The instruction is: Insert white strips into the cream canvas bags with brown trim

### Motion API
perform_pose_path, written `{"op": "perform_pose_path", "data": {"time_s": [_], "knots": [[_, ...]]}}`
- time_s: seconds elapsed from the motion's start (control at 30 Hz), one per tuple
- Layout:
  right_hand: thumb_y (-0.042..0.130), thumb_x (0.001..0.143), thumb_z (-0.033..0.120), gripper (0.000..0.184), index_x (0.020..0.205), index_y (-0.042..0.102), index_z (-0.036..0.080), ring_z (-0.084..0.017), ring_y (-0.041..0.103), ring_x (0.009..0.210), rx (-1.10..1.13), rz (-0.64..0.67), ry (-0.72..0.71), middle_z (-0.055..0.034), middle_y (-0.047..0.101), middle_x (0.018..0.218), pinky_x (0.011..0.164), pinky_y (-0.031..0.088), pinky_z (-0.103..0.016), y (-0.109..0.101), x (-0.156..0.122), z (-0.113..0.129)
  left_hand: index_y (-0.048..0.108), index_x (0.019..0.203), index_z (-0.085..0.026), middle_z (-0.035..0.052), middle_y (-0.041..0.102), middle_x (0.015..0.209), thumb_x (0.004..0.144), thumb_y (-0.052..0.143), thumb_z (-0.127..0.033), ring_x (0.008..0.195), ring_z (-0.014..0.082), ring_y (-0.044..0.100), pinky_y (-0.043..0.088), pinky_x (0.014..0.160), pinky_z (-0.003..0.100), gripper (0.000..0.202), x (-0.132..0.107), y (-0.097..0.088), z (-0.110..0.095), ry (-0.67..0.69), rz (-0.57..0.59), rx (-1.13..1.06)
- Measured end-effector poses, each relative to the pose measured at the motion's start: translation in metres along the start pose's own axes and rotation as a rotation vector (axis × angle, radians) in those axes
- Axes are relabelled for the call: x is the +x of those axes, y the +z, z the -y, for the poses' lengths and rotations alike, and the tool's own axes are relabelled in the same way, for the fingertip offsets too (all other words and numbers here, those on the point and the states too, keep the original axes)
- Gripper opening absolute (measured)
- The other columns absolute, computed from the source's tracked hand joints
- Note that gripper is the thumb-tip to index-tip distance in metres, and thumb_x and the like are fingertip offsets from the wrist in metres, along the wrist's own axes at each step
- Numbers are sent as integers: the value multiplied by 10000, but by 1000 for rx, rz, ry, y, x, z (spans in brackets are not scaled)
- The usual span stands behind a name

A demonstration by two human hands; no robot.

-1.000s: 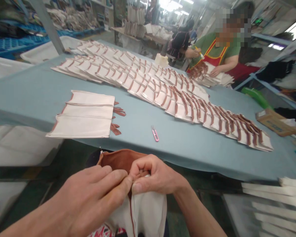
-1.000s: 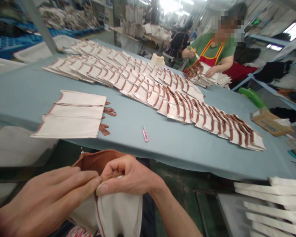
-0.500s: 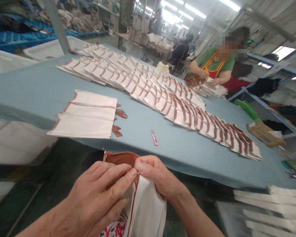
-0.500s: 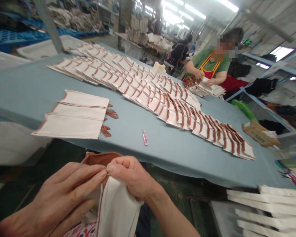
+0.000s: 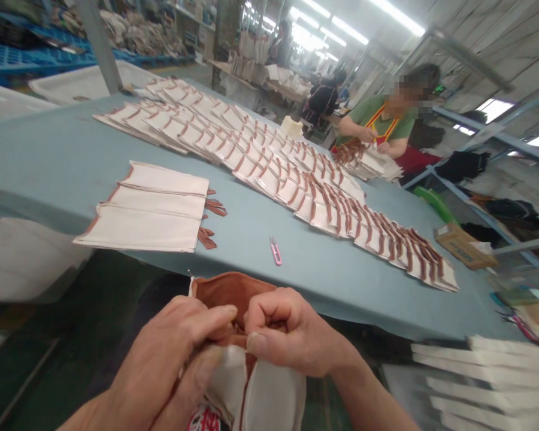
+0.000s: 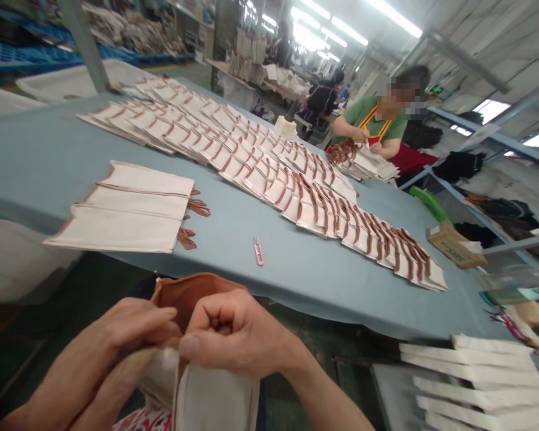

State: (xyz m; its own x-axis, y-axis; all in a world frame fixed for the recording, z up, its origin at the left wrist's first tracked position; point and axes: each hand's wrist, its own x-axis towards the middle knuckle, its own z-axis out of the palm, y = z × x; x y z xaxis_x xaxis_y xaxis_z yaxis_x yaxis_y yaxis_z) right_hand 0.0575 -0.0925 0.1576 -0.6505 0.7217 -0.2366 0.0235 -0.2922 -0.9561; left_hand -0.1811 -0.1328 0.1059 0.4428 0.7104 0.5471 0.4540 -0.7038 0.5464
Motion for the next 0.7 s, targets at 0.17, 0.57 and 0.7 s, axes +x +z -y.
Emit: {"op": "perform_pose_path", "data": {"time_s": [0.17,0.57,0.7], "knots": [[836,930,461,448,709,527,225,-61,300,481,-310,-51,-80,102,420,570,443,225,-207,-2,0,15,679,1216,-277,-24,798,1098,1224,412,-324,1036,170,740,501,1004,246,272,24,-14,10,-35,210,-120],[581,1093,203,291,806,630,215,-155,598,678,-1051,-88,-514,-12,708,727,661,384,-294,-22,-2,18,581,774,-221,-69,559,690,1168,492,-351,621,120,515,375,609,250,425,69,-35,32,-132,464,-349],[580,1032,150,235,818,646,220,-144,575,633,-956,-215,-523,4,691,708,651,400,-271,-32,0,-1,541,748,-214,-46,487,706,1194,287,-429,643,137,456,383,616,257,556,68,-36,49,-260,441,-483]]}}
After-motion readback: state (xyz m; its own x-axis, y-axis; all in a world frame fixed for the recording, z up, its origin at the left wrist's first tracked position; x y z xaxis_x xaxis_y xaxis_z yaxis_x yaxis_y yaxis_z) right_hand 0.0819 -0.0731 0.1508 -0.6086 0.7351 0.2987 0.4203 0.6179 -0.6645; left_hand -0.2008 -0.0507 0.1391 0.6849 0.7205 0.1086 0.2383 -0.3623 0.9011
